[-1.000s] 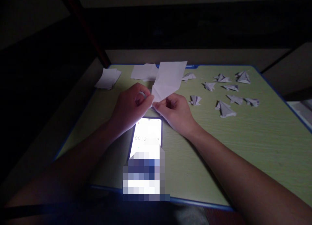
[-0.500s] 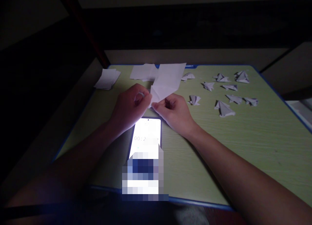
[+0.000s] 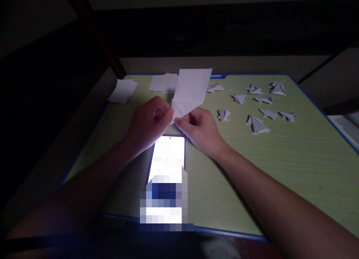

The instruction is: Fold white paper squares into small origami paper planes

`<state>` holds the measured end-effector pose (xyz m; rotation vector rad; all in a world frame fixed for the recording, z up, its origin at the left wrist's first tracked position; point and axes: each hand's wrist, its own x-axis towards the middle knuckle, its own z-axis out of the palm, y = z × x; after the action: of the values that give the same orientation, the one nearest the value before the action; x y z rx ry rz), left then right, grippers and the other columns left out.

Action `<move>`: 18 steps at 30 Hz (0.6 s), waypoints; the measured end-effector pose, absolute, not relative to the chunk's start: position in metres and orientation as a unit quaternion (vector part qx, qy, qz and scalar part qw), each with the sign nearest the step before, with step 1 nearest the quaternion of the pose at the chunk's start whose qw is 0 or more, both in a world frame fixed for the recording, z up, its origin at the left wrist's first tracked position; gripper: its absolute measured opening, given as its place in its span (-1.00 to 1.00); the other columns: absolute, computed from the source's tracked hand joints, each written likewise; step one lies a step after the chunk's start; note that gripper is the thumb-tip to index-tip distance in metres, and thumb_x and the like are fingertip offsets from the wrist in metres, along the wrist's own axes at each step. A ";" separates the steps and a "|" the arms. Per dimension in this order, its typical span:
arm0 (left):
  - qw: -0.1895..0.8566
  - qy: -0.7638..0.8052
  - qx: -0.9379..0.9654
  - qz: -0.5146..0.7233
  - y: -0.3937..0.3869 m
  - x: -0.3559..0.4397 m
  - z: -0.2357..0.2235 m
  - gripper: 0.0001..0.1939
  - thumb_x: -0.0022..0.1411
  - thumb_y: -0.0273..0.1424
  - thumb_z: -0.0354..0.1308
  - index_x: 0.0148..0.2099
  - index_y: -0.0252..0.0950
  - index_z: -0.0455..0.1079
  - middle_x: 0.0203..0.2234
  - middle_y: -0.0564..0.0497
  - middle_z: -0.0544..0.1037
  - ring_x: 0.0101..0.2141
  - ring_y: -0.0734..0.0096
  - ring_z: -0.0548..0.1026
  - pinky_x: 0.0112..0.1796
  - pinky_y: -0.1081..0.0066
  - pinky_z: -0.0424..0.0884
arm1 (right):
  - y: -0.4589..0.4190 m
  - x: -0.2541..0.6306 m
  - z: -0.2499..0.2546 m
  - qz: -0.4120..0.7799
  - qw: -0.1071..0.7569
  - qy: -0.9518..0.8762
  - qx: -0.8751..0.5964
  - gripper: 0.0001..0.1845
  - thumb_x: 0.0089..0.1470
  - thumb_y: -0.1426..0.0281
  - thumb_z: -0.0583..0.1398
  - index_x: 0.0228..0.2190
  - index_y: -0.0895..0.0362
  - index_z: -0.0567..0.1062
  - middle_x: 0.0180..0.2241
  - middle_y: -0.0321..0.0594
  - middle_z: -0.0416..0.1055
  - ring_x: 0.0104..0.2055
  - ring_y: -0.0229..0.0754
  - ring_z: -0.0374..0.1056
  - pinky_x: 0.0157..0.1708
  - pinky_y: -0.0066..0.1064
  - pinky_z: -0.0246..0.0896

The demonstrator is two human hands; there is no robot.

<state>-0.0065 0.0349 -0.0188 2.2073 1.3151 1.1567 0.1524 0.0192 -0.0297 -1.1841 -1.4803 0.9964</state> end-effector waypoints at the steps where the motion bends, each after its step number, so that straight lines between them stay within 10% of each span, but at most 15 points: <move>1: 0.161 0.460 0.774 0.404 0.035 -0.007 -0.019 -0.89 0.21 -0.40 0.08 -0.39 -0.25 0.27 -0.66 0.17 0.30 -0.63 0.55 0.25 -0.55 0.41 0.07 | 0.019 0.152 -0.030 0.408 0.479 -0.608 -0.484 -0.74 -0.10 0.36 0.27 -0.69 0.10 0.36 -0.70 -0.36 0.29 -0.63 -0.34 0.15 -0.61 -0.42 -0.02; 18: 0.153 0.456 0.774 0.412 0.035 -0.006 -0.020 -0.88 0.18 -0.44 0.07 -0.42 -0.25 0.23 -0.65 0.15 0.29 -0.62 0.56 0.24 -0.55 0.42 0.07 | 0.020 0.152 -0.031 0.399 0.483 -0.611 -0.484 -0.76 -0.10 0.34 0.27 -0.67 0.13 0.38 -0.69 -0.35 0.31 -0.63 -0.35 0.16 -0.61 -0.44 -0.01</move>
<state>-0.0059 0.0348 -0.0200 2.2187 1.3088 1.1805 0.1521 0.0203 -0.0310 -1.1801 -1.4887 0.9712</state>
